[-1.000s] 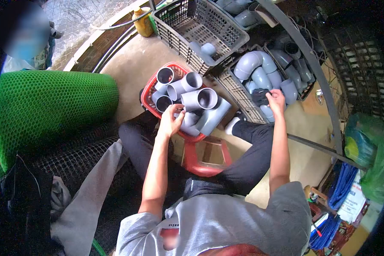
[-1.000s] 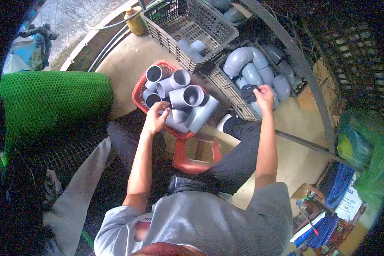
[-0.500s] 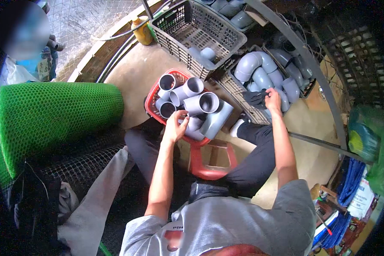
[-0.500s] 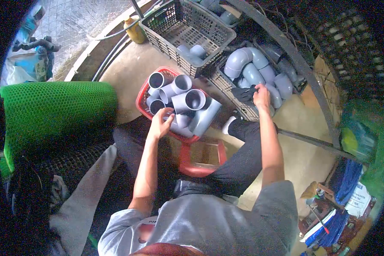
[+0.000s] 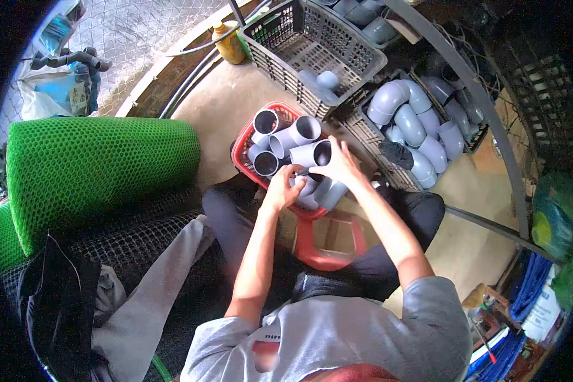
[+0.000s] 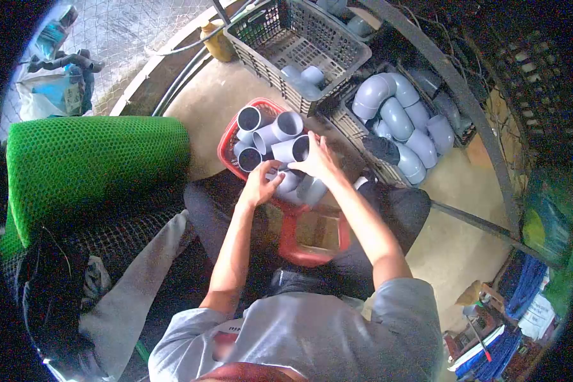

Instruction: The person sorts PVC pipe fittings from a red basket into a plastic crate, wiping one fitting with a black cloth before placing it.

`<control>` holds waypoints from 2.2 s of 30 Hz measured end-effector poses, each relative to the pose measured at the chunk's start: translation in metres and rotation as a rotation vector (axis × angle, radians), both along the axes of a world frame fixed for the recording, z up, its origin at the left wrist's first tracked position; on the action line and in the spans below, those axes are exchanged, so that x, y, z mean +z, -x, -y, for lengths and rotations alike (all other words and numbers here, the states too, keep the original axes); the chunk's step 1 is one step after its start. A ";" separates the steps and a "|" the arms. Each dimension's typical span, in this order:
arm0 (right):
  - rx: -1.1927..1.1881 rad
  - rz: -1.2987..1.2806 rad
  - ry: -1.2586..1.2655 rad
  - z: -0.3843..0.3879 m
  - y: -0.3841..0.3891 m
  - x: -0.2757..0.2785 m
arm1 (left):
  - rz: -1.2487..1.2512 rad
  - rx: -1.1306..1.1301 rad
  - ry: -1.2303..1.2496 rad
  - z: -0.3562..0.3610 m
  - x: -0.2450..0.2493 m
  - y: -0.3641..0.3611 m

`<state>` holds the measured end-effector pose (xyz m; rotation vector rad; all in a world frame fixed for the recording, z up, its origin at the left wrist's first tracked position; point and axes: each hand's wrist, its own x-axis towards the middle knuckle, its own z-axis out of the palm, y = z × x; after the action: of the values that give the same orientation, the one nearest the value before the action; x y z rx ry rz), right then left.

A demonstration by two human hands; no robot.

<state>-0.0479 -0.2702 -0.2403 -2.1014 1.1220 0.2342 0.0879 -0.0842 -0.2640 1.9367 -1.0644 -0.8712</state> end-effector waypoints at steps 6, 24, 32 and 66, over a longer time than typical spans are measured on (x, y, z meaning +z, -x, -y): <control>-0.098 0.145 0.139 -0.013 0.007 0.003 | -0.237 0.302 -0.099 -0.002 -0.011 -0.009; -0.324 0.680 -0.488 0.002 0.032 0.069 | 0.002 -0.019 0.564 0.018 0.090 0.003; -0.186 0.748 -0.464 0.059 -0.031 0.069 | 0.015 0.333 0.494 0.016 0.094 -0.031; -0.896 0.112 -0.061 0.322 -0.273 -0.146 | -0.141 0.193 0.025 0.007 0.066 -0.052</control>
<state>0.2254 -0.5926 -0.3865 -1.3567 1.8184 -0.2701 0.1399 -0.0917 -0.1978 1.8916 -0.7881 -0.8675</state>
